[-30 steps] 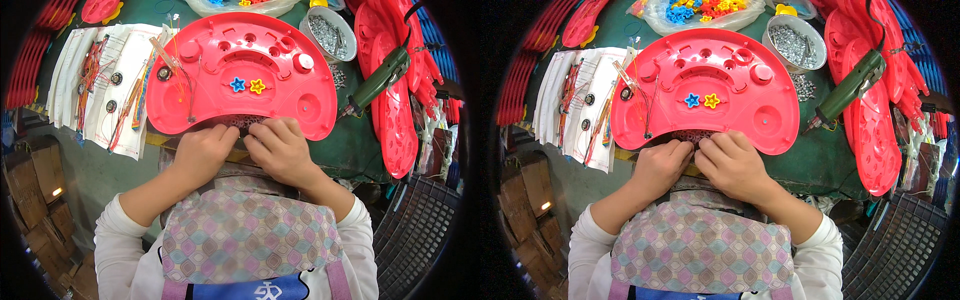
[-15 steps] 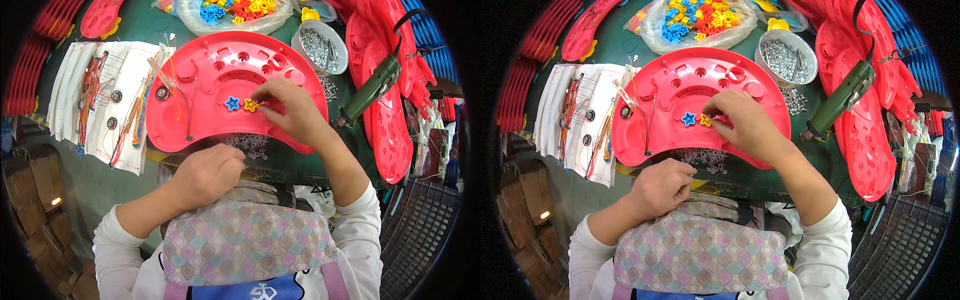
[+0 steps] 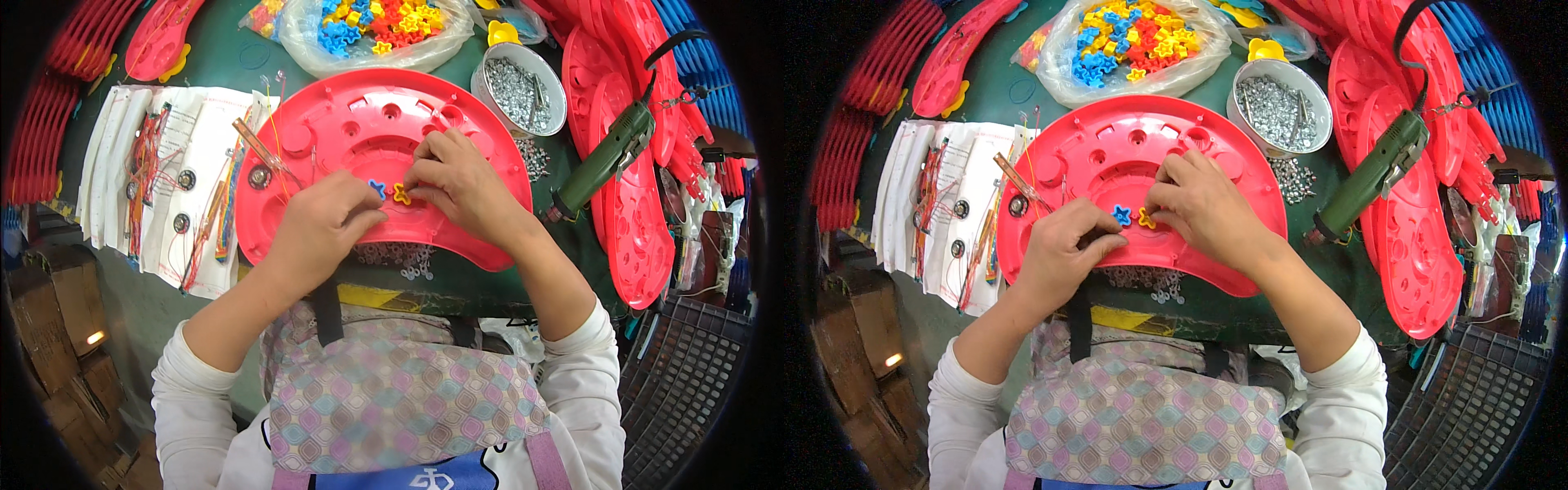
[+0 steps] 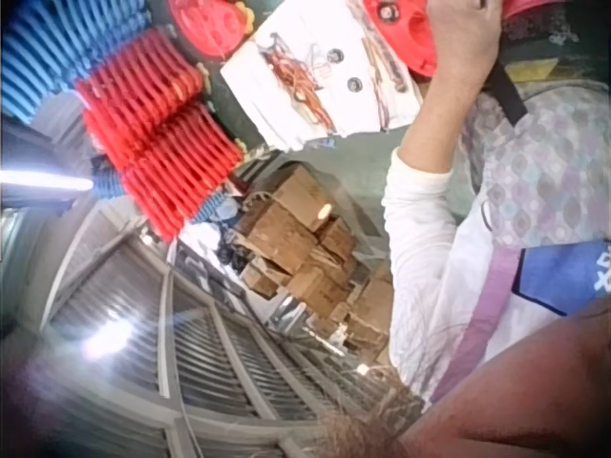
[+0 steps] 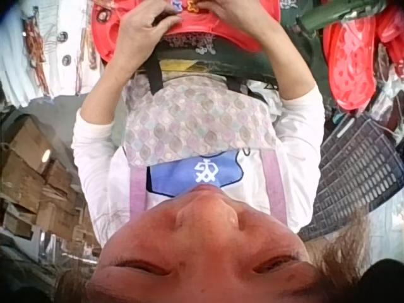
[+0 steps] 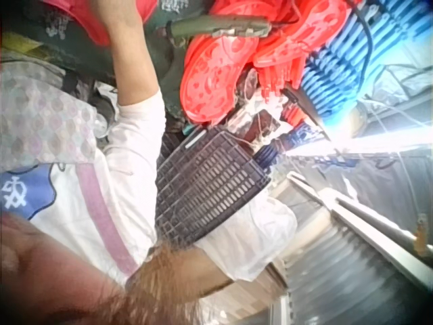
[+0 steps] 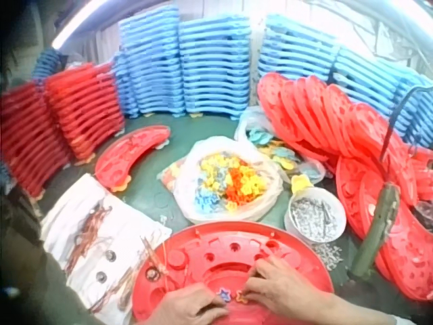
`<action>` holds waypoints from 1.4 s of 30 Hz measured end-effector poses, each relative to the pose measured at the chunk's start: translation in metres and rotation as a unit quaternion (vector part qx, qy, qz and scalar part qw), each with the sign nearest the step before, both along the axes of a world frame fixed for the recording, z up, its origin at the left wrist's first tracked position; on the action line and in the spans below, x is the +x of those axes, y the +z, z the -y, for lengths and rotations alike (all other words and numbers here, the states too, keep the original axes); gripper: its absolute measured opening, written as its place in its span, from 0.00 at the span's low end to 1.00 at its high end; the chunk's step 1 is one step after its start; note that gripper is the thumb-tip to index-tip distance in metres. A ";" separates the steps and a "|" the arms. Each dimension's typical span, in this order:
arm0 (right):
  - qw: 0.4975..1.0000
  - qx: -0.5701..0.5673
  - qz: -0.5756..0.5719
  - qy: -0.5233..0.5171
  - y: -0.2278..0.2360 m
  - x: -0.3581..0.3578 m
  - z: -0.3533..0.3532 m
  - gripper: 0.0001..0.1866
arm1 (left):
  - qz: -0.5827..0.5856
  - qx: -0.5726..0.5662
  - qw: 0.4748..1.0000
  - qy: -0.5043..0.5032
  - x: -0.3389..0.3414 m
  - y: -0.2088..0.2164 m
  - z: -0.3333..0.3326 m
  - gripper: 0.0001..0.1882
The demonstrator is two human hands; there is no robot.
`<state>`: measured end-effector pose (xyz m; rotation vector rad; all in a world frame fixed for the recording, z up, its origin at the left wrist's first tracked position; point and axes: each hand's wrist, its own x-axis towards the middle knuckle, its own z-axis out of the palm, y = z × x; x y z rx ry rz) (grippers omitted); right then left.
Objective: The person assembles a red plastic toy by placing small colorful plastic pieces into designated slots on the toy's surface. They then use a green electric screwdriver to secure the pieces with screws. The person repeats this process for multiple toys, handling plastic components, screws, and the screwdriver throughout.
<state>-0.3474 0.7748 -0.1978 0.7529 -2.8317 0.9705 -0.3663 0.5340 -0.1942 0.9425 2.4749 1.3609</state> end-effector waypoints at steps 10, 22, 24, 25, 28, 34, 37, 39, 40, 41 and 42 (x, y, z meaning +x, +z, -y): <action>0.994 0.102 0.027 -0.014 0.014 -0.007 0.012 0.07 | 0.076 -0.017 0.997 -0.008 -0.008 0.019 -0.001 0.06; 0.994 0.090 0.033 -0.058 0.025 -0.004 0.018 0.08 | -0.140 -0.099 0.984 -0.049 -0.032 0.007 -0.006 0.06; 0.994 0.045 -0.013 -0.094 0.026 0.004 0.018 0.10 | -0.134 -0.111 0.983 -0.062 -0.033 0.005 -0.005 0.06; 0.989 -0.016 -0.025 -0.147 0.033 0.011 0.016 0.11 | -0.134 -0.116 0.982 -0.062 -0.032 0.006 -0.006 0.06; 0.921 -0.163 -0.157 -0.317 0.039 0.039 -0.009 0.14 | -0.131 -0.129 0.981 -0.060 -0.031 0.006 -0.006 0.06; 0.754 -0.230 -0.268 -0.554 0.003 0.080 -0.080 0.24 | -0.140 -0.164 0.974 -0.068 -0.035 0.015 -0.012 0.05; 0.766 -0.156 -0.265 -0.564 -0.010 0.082 -0.086 0.27 | -0.142 -0.176 0.973 -0.058 -0.033 0.016 -0.019 0.04; 0.768 -0.167 -0.246 -0.568 -0.006 0.079 -0.085 0.29 | -0.135 -0.183 0.972 -0.051 -0.033 0.017 -0.019 0.04; 0.768 -0.172 -0.236 -0.570 -0.002 0.077 -0.084 0.30 | -0.131 -0.185 0.973 -0.050 -0.034 0.017 -0.019 0.05; 0.787 -0.111 -0.210 -0.570 0.004 0.075 -0.082 0.31 | -0.128 -0.184 0.973 -0.049 -0.034 0.017 -0.019 0.06; 0.795 0.016 -0.228 -0.562 -0.001 0.076 -0.085 0.32 | -0.143 -0.169 0.974 -0.038 -0.033 0.016 -0.019 0.07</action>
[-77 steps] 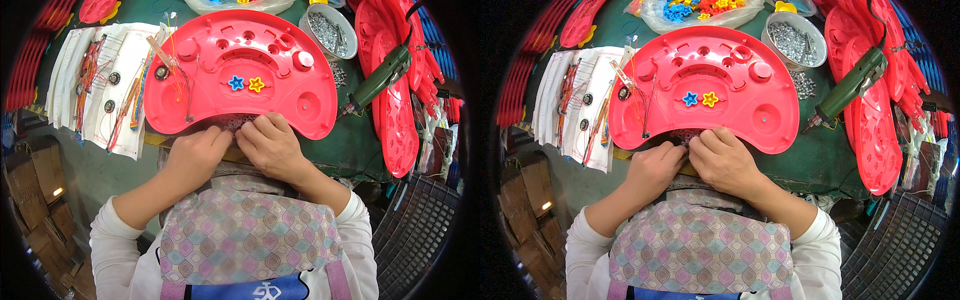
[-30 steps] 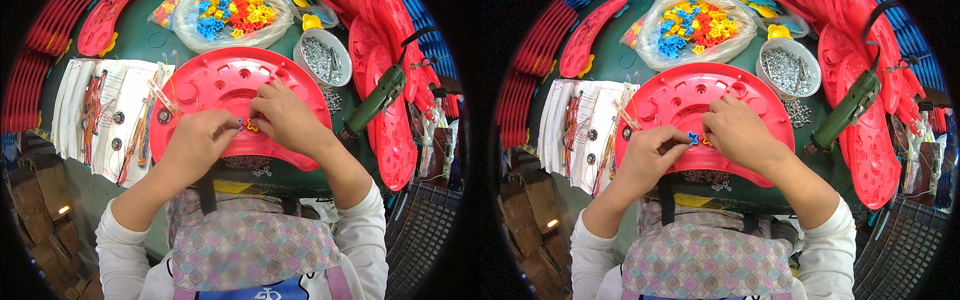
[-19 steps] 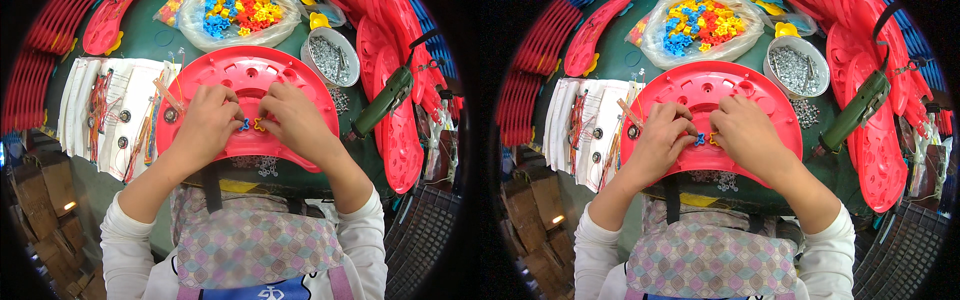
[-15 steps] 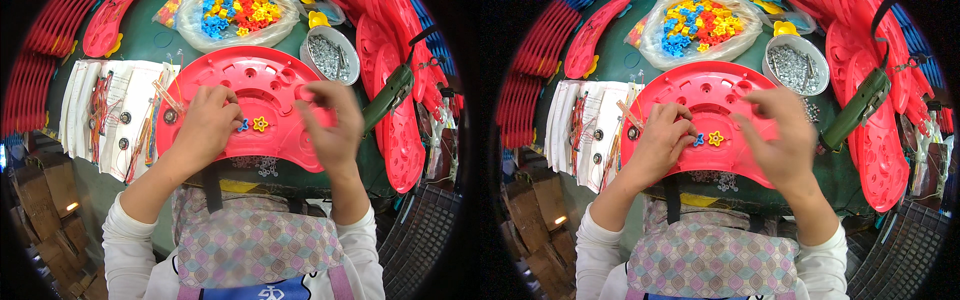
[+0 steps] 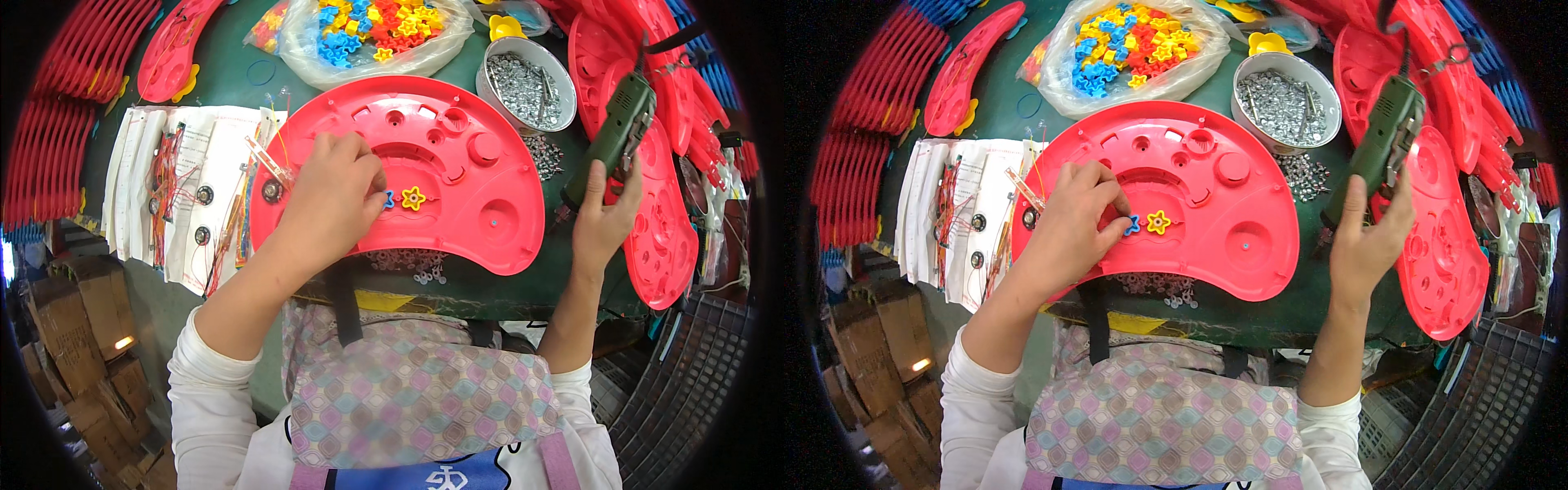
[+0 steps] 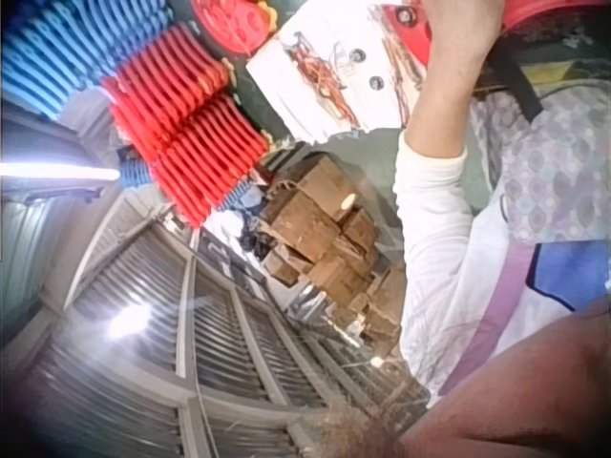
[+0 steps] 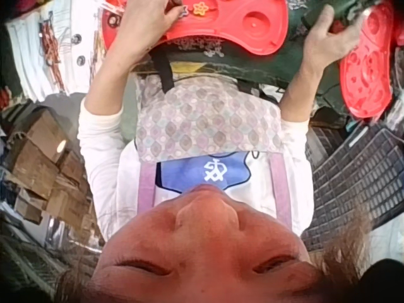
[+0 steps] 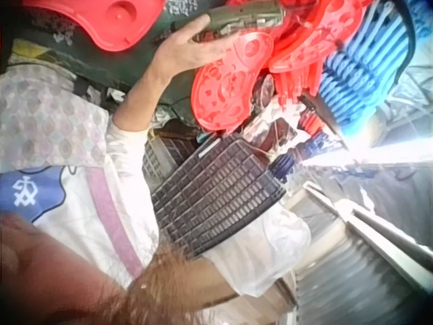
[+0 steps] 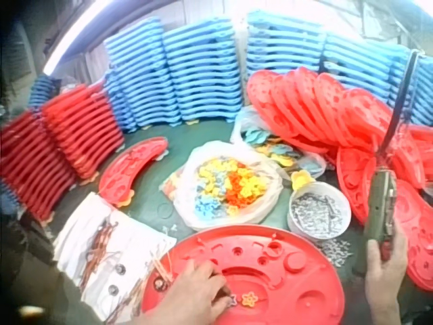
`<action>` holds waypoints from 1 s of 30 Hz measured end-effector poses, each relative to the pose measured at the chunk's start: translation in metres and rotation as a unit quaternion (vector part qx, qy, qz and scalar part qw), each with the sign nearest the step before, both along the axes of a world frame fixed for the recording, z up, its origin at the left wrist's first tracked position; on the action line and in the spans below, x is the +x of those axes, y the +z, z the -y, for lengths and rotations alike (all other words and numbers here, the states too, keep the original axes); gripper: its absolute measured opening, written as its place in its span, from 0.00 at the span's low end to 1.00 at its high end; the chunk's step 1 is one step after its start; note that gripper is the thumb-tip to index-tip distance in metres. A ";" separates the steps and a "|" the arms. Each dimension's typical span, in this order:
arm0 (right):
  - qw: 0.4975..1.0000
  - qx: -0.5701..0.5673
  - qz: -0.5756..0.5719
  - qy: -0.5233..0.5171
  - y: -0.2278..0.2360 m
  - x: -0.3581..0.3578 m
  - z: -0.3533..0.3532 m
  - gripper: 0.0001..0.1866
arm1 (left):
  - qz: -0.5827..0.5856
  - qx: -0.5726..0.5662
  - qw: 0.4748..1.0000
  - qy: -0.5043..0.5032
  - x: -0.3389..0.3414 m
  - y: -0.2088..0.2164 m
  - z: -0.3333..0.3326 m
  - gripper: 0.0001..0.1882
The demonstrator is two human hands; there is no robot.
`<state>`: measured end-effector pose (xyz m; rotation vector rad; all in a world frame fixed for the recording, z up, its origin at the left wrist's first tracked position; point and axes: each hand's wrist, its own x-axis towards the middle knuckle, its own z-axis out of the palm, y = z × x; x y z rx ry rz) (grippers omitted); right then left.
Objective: The person assembles a red plastic toy by placing small colorful plastic pieces into designated slots on the toy's surface. They then use a green electric screwdriver to secure the pieces with screws. The person repeats this process for multiple toys, handling plastic components, screws, and the screwdriver throughout.
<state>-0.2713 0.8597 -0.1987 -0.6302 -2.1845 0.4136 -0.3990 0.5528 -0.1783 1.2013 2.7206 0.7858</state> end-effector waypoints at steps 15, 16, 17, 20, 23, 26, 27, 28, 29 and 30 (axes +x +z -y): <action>0.822 -0.493 -0.211 0.193 0.038 0.011 0.018 0.29 | 0.024 0.116 0.989 -0.086 0.055 -0.015 0.007 0.09; 0.745 -0.558 -0.265 0.251 0.049 0.013 0.024 0.31 | 0.032 0.126 0.989 -0.076 0.057 -0.016 0.006 0.08; 0.659 -0.616 -0.314 0.296 0.062 0.016 0.029 0.34 | -0.031 0.136 0.987 -0.075 0.057 -0.013 0.002 0.09; 0.356 -0.718 -0.345 0.488 0.070 0.012 0.058 0.42 | -0.129 0.174 0.962 -0.167 0.072 -0.013 0.005 0.13; 0.326 -0.713 -0.260 0.564 0.055 0.016 0.074 0.46 | -0.127 0.129 0.959 -0.218 0.091 -0.030 0.001 0.14; 0.601 -0.565 -0.196 0.531 0.042 0.019 0.098 0.43 | -0.136 0.104 0.965 -0.197 0.095 -0.044 0.000 0.14; 0.654 -0.538 -0.172 0.504 0.039 0.022 0.104 0.43 | -0.128 0.094 0.969 -0.191 0.096 -0.046 0.003 0.14; 0.651 -0.555 -0.158 0.493 0.037 0.023 0.106 0.44 | -0.128 0.095 0.969 -0.189 0.096 -0.048 0.003 0.14; 0.648 -0.572 -0.145 0.482 0.036 0.025 0.108 0.46 | -0.129 0.096 0.969 -0.187 0.095 -0.048 0.003 0.14; 0.656 -0.579 -0.131 0.467 0.035 0.028 0.111 0.47 | -0.130 0.097 0.969 -0.185 0.095 -0.049 0.004 0.15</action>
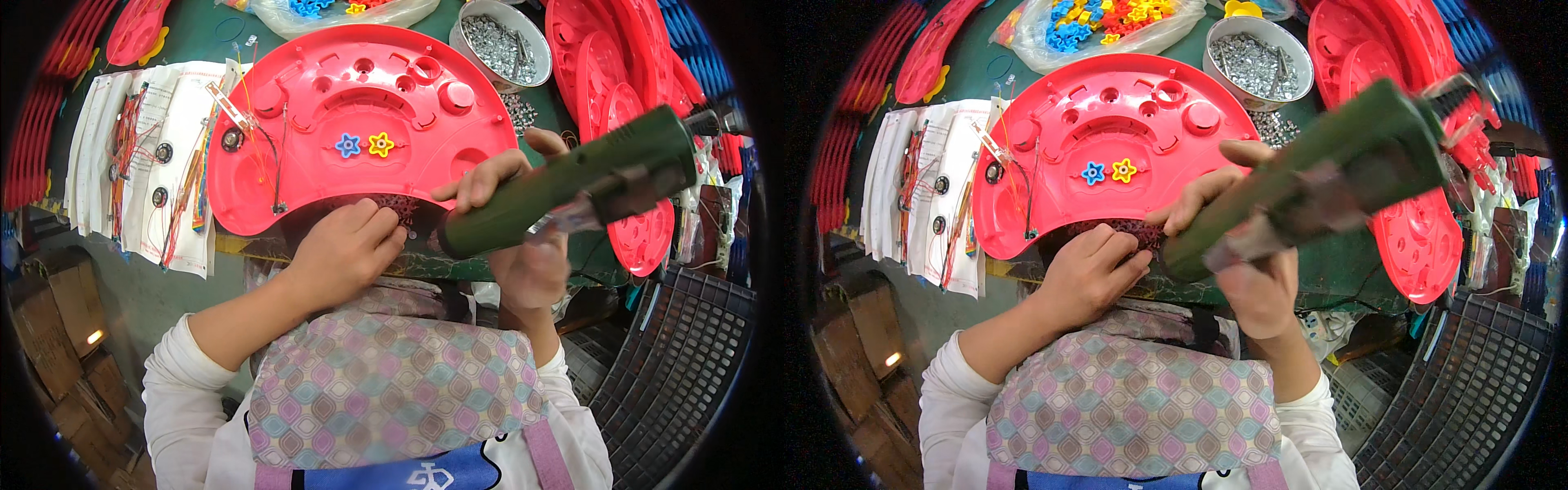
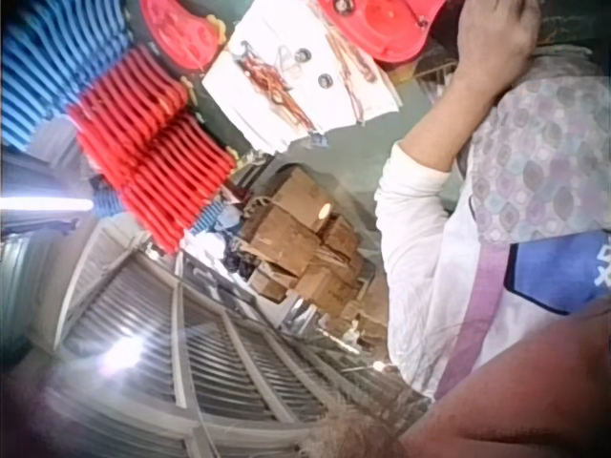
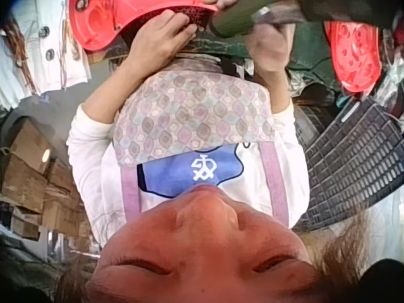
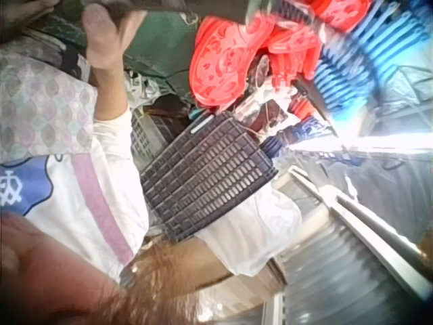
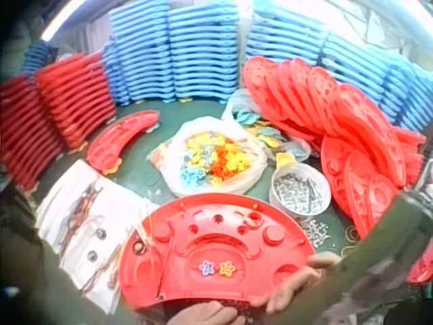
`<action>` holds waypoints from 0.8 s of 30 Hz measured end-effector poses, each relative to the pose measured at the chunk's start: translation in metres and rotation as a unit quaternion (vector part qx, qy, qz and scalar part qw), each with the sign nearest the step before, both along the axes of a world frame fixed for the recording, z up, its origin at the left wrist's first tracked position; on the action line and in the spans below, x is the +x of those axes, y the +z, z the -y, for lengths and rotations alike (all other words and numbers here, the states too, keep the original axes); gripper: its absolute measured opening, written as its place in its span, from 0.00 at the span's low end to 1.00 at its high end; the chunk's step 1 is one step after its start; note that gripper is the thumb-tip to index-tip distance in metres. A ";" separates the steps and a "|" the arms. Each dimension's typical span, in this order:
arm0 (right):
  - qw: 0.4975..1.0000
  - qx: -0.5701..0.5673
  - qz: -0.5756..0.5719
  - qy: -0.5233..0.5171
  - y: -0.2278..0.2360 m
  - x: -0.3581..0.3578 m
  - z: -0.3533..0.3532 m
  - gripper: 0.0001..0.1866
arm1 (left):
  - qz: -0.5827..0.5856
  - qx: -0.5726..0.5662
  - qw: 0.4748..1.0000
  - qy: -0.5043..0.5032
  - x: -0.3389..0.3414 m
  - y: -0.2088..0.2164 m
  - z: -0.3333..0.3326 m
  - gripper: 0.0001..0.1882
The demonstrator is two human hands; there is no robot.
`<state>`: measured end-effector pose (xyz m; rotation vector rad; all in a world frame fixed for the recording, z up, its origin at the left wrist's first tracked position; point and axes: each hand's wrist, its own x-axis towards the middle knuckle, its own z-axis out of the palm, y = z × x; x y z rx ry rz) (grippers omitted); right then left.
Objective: The person assembles a red plastic toy by placing small colorful plastic pieces into designated slots on the toy's surface. They then use a green electric screwdriver to secure the pieces with screws. The person repeats this process for multiple toys, handling plastic components, screws, and the screwdriver throughout.
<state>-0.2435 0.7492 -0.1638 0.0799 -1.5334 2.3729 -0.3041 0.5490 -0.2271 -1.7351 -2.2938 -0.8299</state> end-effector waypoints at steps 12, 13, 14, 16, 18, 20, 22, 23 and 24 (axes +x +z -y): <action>0.984 -0.167 0.038 0.040 0.010 -0.006 0.010 0.46 | 0.024 0.033 0.999 -0.009 0.002 -0.007 -0.006 0.15; 0.990 -0.128 0.039 0.051 0.010 -0.004 0.006 0.46 | 0.019 0.040 0.999 -0.018 0.002 -0.010 -0.005 0.15; 0.995 -0.081 0.029 0.047 0.008 -0.002 0.002 0.47 | 0.021 0.036 0.999 -0.013 0.002 -0.010 -0.005 0.15; 0.999 -0.028 -0.019 0.042 0.002 -0.004 0.000 0.49 | 0.025 0.030 0.999 -0.002 0.002 -0.011 -0.003 0.15; 0.995 -0.012 -0.094 0.032 -0.002 -0.013 0.004 0.50 | 0.028 0.026 0.999 0.020 0.003 -0.012 -0.001 0.14; 0.996 0.082 -0.029 -0.014 -0.002 -0.007 0.017 0.49 | 0.027 0.027 0.999 0.037 0.004 -0.013 0.000 0.12; 0.998 0.057 0.017 -0.016 -0.010 0.000 0.021 0.47 | 0.022 0.033 0.998 0.050 0.005 -0.014 -0.001 0.10; 0.996 0.082 -0.003 -0.021 -0.013 -0.001 0.020 0.43 | 0.027 0.050 0.997 0.055 0.005 -0.012 -0.002 0.08; 0.996 0.088 -0.005 -0.026 -0.015 -0.001 0.020 0.42 | 0.029 0.054 0.997 0.052 0.005 -0.012 -0.003 0.08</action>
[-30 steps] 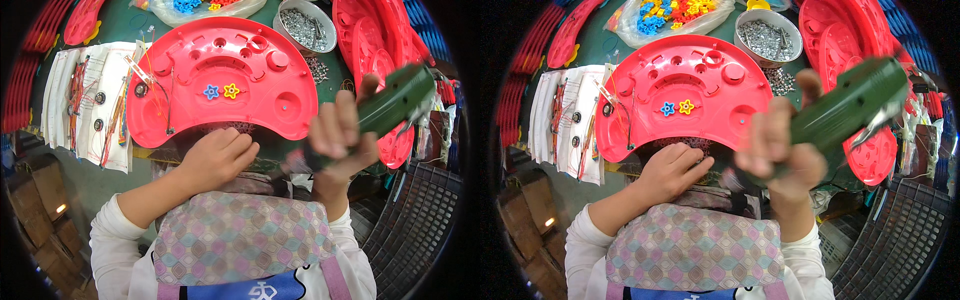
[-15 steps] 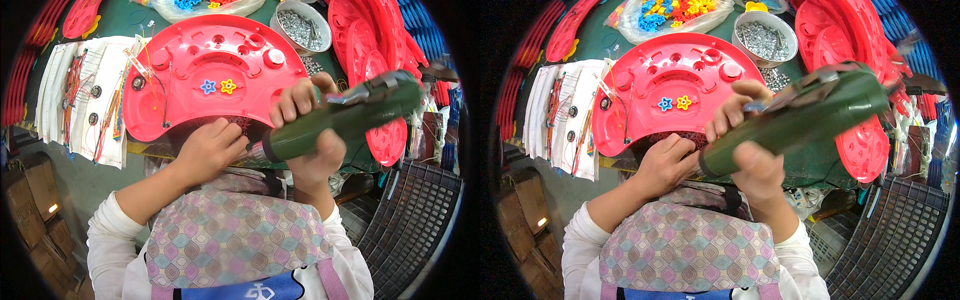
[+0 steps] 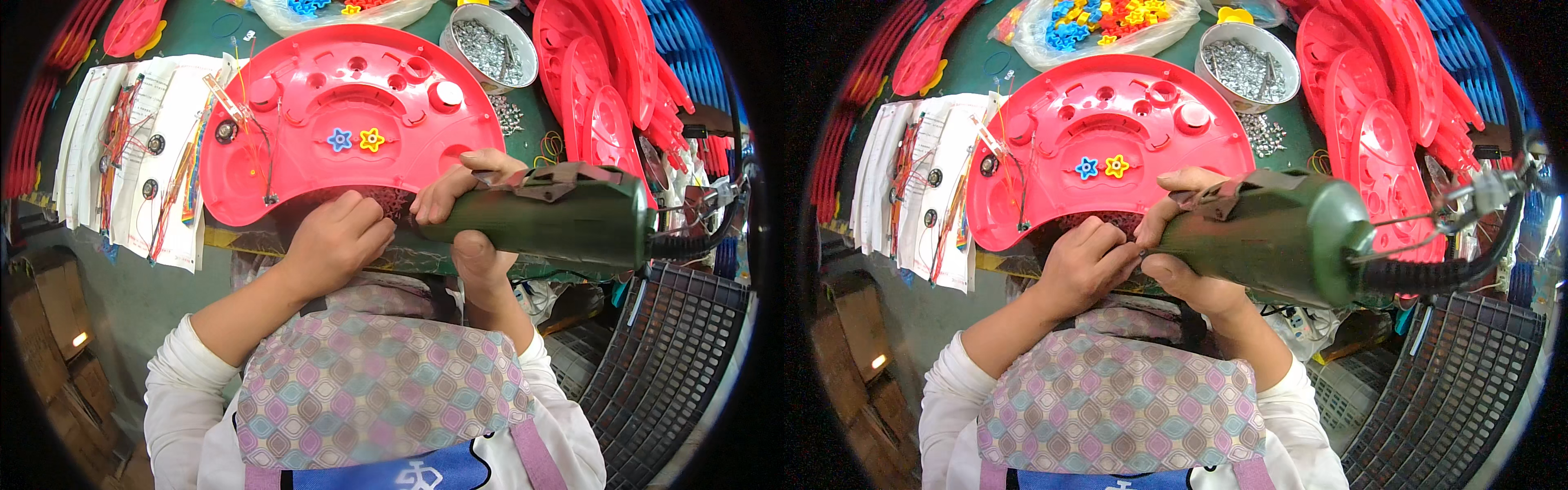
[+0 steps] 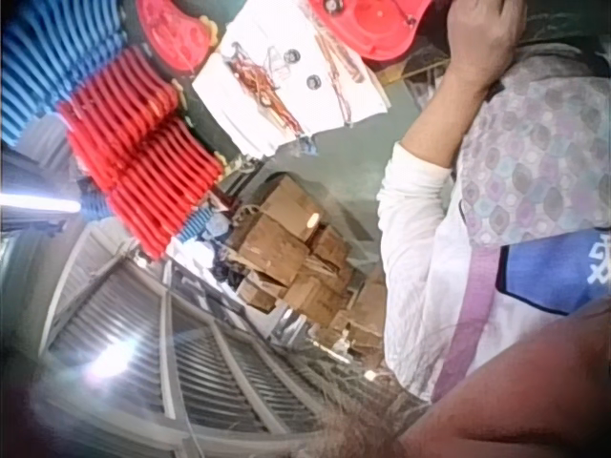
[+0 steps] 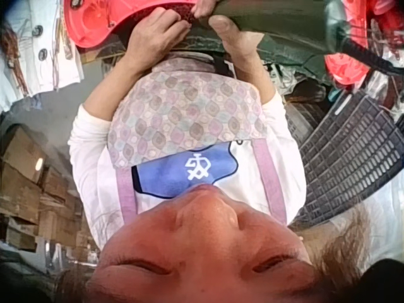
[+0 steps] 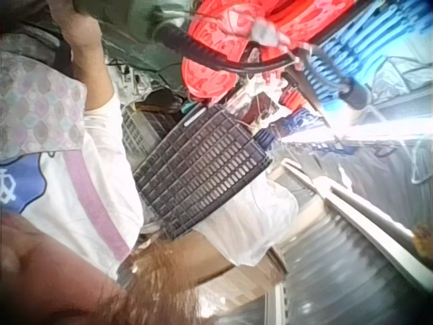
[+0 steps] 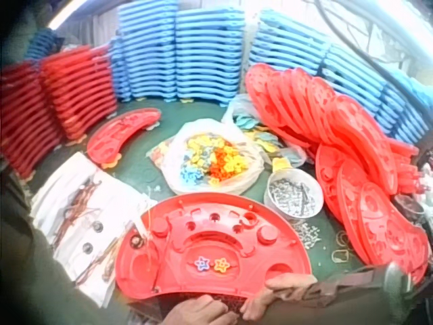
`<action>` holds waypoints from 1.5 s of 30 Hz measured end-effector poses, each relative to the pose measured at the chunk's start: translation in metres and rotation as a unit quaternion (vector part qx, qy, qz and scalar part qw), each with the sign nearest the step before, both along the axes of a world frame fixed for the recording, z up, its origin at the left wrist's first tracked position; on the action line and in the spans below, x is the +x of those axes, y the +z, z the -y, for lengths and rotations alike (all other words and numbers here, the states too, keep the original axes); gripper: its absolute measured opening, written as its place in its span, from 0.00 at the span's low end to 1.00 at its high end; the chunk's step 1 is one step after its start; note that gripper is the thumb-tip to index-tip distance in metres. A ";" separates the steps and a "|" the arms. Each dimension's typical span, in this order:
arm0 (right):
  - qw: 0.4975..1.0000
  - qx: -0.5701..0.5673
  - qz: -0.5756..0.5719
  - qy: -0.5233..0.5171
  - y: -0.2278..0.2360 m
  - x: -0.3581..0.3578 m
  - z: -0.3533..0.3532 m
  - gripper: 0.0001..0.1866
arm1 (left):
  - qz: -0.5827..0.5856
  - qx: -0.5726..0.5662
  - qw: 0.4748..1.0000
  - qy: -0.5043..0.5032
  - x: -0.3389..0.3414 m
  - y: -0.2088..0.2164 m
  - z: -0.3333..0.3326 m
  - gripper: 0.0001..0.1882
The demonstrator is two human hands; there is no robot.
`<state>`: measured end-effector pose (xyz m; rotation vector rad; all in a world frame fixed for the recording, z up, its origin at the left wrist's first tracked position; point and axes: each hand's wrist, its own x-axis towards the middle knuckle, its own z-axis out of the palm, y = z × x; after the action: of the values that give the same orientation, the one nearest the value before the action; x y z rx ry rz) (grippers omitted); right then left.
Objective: The person assembles a red plastic toy by placing small colorful plastic pieces into designated slots on the toy's surface. They then use a green electric screwdriver to secure the pieces with screws. The person repeats this process for multiple toys, handling plastic components, screws, and the screwdriver throughout.
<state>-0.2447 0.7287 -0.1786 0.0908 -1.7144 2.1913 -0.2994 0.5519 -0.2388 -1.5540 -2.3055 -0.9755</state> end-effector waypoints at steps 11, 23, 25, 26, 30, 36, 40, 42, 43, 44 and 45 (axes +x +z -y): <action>0.995 0.046 -0.082 -0.025 -0.002 -0.003 -0.003 0.41 | 0.029 0.019 0.997 0.075 0.004 0.006 -0.007 0.10; 0.987 0.061 -0.149 0.000 0.002 -0.010 0.000 0.44 | 0.065 0.044 0.990 0.121 0.006 0.014 -0.004 0.10; 0.988 0.058 -0.141 -0.002 0.004 -0.011 0.003 0.45 | 0.067 0.048 0.989 0.120 0.006 0.014 -0.001 0.11; 0.989 0.056 -0.135 0.000 0.007 -0.012 0.004 0.45 | 0.068 0.048 0.989 0.120 0.005 0.013 0.001 0.12; 0.989 0.049 -0.138 0.010 0.010 -0.014 0.007 0.45 | 0.050 0.056 0.988 0.136 0.005 0.018 0.005 0.12; 0.986 0.027 -0.163 0.036 0.012 -0.017 0.002 0.43 | 0.011 0.061 0.990 0.128 0.003 0.018 0.013 0.14; 0.983 0.076 -0.167 0.008 0.014 -0.018 -0.001 0.45 | 0.021 0.030 0.990 0.139 0.006 0.014 0.012 0.13; 0.984 0.056 -0.170 0.017 0.013 -0.019 0.001 0.45 | 0.023 0.048 0.989 0.136 0.006 0.015 0.012 0.12; 0.985 0.046 -0.164 0.018 0.014 -0.017 0.001 0.46 | 0.020 0.065 0.989 0.130 0.006 0.016 0.009 0.12; 0.986 0.036 -0.159 0.015 0.015 -0.015 0.002 0.46 | 0.014 0.077 0.989 0.125 0.005 0.017 0.009 0.11; 0.985 0.020 -0.171 0.015 0.018 -0.015 0.006 0.47 | 0.016 0.071 0.990 0.118 0.004 0.019 0.010 0.10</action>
<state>-0.2600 0.7232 -0.1610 0.4764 -1.5709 2.0194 -0.2957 0.5415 -0.2196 -1.1872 -2.3176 -1.0828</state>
